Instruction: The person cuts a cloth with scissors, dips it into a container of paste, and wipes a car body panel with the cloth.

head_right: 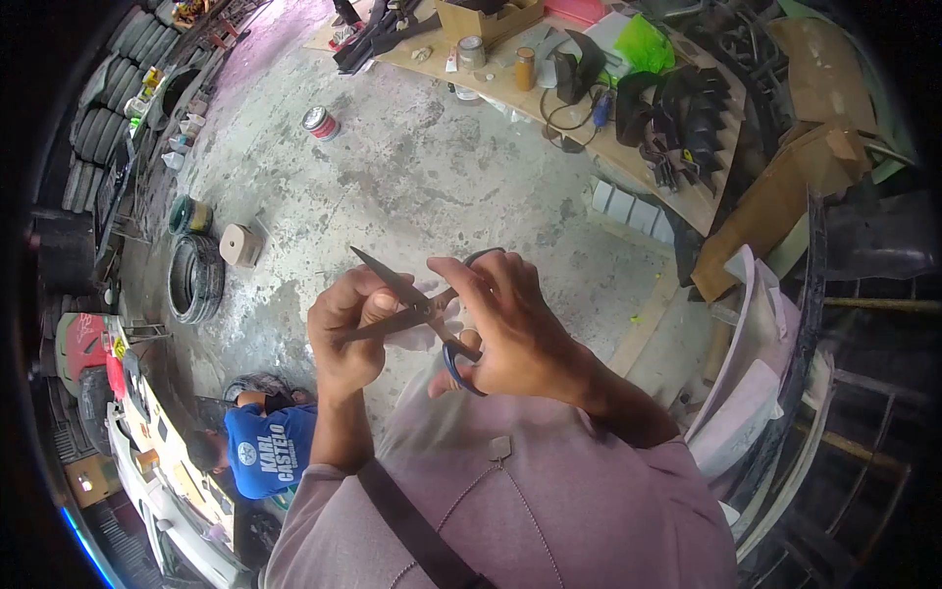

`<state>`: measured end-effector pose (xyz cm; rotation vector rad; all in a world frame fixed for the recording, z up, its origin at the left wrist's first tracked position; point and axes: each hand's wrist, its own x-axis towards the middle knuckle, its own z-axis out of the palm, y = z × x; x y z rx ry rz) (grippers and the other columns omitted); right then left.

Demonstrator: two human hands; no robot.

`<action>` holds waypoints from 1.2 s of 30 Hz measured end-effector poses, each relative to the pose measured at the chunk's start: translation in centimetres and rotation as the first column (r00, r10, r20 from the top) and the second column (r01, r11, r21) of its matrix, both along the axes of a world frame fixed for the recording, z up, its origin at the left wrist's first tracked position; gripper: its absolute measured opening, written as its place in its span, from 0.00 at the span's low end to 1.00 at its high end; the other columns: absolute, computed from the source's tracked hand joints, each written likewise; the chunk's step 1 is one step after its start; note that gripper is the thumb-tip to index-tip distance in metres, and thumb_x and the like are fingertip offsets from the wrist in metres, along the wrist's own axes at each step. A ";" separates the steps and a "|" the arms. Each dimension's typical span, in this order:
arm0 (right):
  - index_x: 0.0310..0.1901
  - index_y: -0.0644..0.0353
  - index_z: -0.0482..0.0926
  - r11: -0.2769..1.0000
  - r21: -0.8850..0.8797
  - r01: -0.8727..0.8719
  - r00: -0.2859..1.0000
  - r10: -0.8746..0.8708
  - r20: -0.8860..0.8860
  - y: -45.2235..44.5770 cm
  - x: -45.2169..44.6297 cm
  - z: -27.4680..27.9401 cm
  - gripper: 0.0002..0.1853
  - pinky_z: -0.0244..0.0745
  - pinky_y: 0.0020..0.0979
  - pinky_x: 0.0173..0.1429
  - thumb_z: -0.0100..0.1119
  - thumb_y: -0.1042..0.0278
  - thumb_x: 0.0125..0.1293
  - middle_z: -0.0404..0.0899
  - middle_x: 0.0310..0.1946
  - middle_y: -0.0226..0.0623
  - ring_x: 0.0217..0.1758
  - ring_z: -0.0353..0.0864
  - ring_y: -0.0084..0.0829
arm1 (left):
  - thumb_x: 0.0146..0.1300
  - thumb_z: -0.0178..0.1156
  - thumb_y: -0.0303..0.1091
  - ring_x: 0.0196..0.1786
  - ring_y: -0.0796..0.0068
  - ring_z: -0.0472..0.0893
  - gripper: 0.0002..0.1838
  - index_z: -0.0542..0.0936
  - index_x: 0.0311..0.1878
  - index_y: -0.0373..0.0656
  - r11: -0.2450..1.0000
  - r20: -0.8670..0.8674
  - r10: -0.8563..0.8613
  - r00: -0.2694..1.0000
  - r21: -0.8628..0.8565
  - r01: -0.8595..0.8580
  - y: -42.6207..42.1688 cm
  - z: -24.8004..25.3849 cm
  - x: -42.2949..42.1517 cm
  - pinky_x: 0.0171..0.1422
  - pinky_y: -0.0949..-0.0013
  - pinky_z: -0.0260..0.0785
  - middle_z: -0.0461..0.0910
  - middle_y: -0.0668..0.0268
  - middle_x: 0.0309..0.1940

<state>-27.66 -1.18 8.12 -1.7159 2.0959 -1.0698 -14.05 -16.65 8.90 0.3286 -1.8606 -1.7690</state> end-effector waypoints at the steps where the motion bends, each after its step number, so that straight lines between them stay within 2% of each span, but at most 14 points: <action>1: 0.72 0.59 0.64 1.000 -0.006 -0.028 0.998 0.028 0.050 0.1 0.1 0.0 0.64 0.63 0.48 0.65 0.86 0.37 0.33 0.65 0.54 0.47 0.57 0.65 0.48 | 0.75 0.60 0.30 0.27 0.76 0.83 0.08 0.81 0.44 0.33 1.000 0.005 -0.002 1.000 -0.006 0.002 0.0 -0.2 0.1 0.29 0.74 0.72 0.83 0.61 0.33; 3: 0.72 0.59 0.64 0.998 -0.018 -0.054 0.993 0.056 0.100 0.1 0.1 -0.1 0.64 0.63 0.48 0.66 0.86 0.38 0.33 0.66 0.55 0.47 0.58 0.66 0.48 | 0.75 0.61 0.32 0.34 0.75 0.85 0.09 0.81 0.48 0.33 0.969 -0.052 -0.031 0.998 0.243 0.043 0.0 -0.8 0.3 0.38 0.73 0.75 0.84 0.60 0.37; 6: 0.73 0.61 0.63 0.992 -0.077 -0.099 0.972 0.113 0.206 0.2 -0.5 -0.6 0.64 0.63 0.47 0.66 0.81 0.30 0.38 0.71 0.53 0.47 0.58 0.68 0.46 | 0.74 0.62 0.31 0.42 0.75 0.85 0.11 0.82 0.52 0.34 0.985 0.045 0.131 0.990 0.111 -0.135 -1.8 -2.0 0.1 0.48 0.71 0.76 0.85 0.62 0.40; 7: 0.72 0.63 0.66 0.990 -0.112 -0.082 0.933 0.116 0.340 0.4 -0.9 -0.7 0.58 0.67 0.45 0.65 0.84 0.40 0.42 0.73 0.52 0.44 0.58 0.72 0.41 | 0.73 0.64 0.34 0.44 0.80 0.81 0.14 0.82 0.55 0.35 0.958 0.117 0.204 0.972 0.180 -0.223 -2.7 -2.2 0.1 0.50 0.74 0.72 0.86 0.66 0.40; 11: 0.66 0.67 0.73 0.987 0.052 0.151 0.400 -0.109 0.910 1.3 -2.4 -3.4 0.39 0.76 0.23 0.50 0.83 0.67 0.53 0.81 0.36 0.26 0.41 0.80 0.18 | 0.71 0.67 0.41 0.32 0.86 0.72 0.15 0.86 0.49 0.38 0.897 0.317 0.348 0.882 0.160 -0.411 -7.0 -2.0 1.0 0.39 0.78 0.62 0.86 0.71 0.35; 12: 0.62 0.67 0.75 0.967 0.027 0.253 0.539 -0.164 0.826 0.5 -2.5 -4.2 0.32 0.78 0.20 0.44 0.79 0.71 0.57 0.81 0.32 0.25 0.36 0.81 0.16 | 0.72 0.66 0.42 0.32 0.86 0.72 0.15 0.86 0.47 0.38 0.908 0.280 0.319 0.905 0.184 -0.377 -7.8 -2.4 1.3 0.38 0.78 0.61 0.86 0.71 0.35; 15: 0.61 0.67 0.76 0.962 0.023 0.271 0.549 -0.174 0.817 -2.1 -1.5 -4.8 0.29 0.79 0.22 0.47 0.76 0.76 0.59 0.82 0.34 0.27 0.39 0.82 0.17 | 0.73 0.65 0.43 0.32 0.87 0.72 0.15 0.87 0.43 0.39 0.936 0.247 0.251 0.936 0.185 -0.300 -9.5 -2.2 1.8 0.39 0.78 0.61 0.87 0.71 0.35; 17: 0.64 0.63 0.72 0.974 -0.067 0.215 0.452 -0.039 0.891 -5.3 -0.3 -5.5 0.34 0.81 0.28 0.54 0.76 0.79 0.56 0.85 0.42 0.35 0.46 0.85 0.25 | 0.73 0.64 0.41 0.32 0.87 0.71 0.13 0.88 0.44 0.39 0.942 0.266 0.253 0.930 0.152 -0.299 -9.7 -0.6 1.0 0.40 0.78 0.62 0.87 0.71 0.34; 21: 0.65 0.60 0.68 0.931 -0.344 0.120 0.672 0.178 0.719 -13.3 1.9 -5.2 0.40 0.77 0.35 0.66 0.80 0.80 0.51 0.82 0.53 0.40 0.59 0.82 0.32 | 0.76 0.57 0.33 0.36 0.87 0.70 0.14 0.84 0.57 0.38 0.953 0.180 0.215 0.960 0.175 -0.247 -11.4 0.5 0.6 0.44 0.78 0.63 0.87 0.70 0.41; 23: 0.62 0.60 0.70 0.938 -0.333 0.094 0.579 0.221 0.785 -16.4 3.4 -5.3 0.35 0.80 0.30 0.59 0.77 0.81 0.53 0.83 0.49 0.37 0.54 0.83 0.27 | 0.76 0.55 0.30 0.40 0.86 0.73 0.14 0.81 0.59 0.37 0.955 0.175 0.202 0.964 0.182 -0.234 -12.4 0.9 0.9 0.48 0.77 0.65 0.86 0.68 0.45; 26: 0.57 0.62 0.74 0.940 -0.327 0.099 0.662 0.183 0.727 -19.6 3.8 -4.4 0.26 0.79 0.24 0.47 0.74 0.77 0.59 0.85 0.39 0.32 0.43 0.84 0.20 | 0.75 0.58 0.29 0.47 0.82 0.78 0.11 0.79 0.55 0.37 0.960 0.113 0.232 0.966 0.132 -0.246 -15.0 1.0 1.6 0.54 0.76 0.69 0.83 0.66 0.45; 29: 0.56 0.62 0.76 0.927 -0.356 0.121 0.618 0.211 0.758 -22.4 1.3 -3.8 0.21 0.78 0.23 0.43 0.68 0.81 0.61 0.84 0.35 0.30 0.37 0.83 0.17 | 0.66 0.70 0.31 0.40 0.81 0.79 0.18 0.79 0.56 0.38 0.982 0.233 0.188 0.954 -0.057 -0.180 -17.8 1.2 2.5 0.44 0.74 0.72 0.80 0.68 0.44; 33: 0.54 0.62 0.79 0.885 -0.462 0.059 0.932 0.117 0.343 -25.5 -3.8 -1.4 0.17 0.79 0.25 0.42 0.66 0.80 0.63 0.87 0.35 0.37 0.38 0.84 0.18 | 0.61 0.67 0.23 0.35 0.78 0.78 0.16 0.79 0.53 0.37 0.896 0.413 0.063 0.909 -0.425 0.131 -22.0 -0.7 1.9 0.39 0.70 0.73 0.81 0.67 0.37; 36: 0.54 0.59 0.80 0.815 -0.570 0.108 0.989 -0.027 0.148 -27.9 -10.3 0.9 0.19 0.80 0.27 0.44 0.67 0.79 0.61 0.87 0.35 0.39 0.38 0.86 0.22 | 0.64 0.59 0.21 0.37 0.79 0.78 0.14 0.79 0.53 0.35 0.914 0.415 0.059 0.908 -0.388 0.118 -26.5 -2.0 0.7 0.41 0.72 0.72 0.82 0.67 0.36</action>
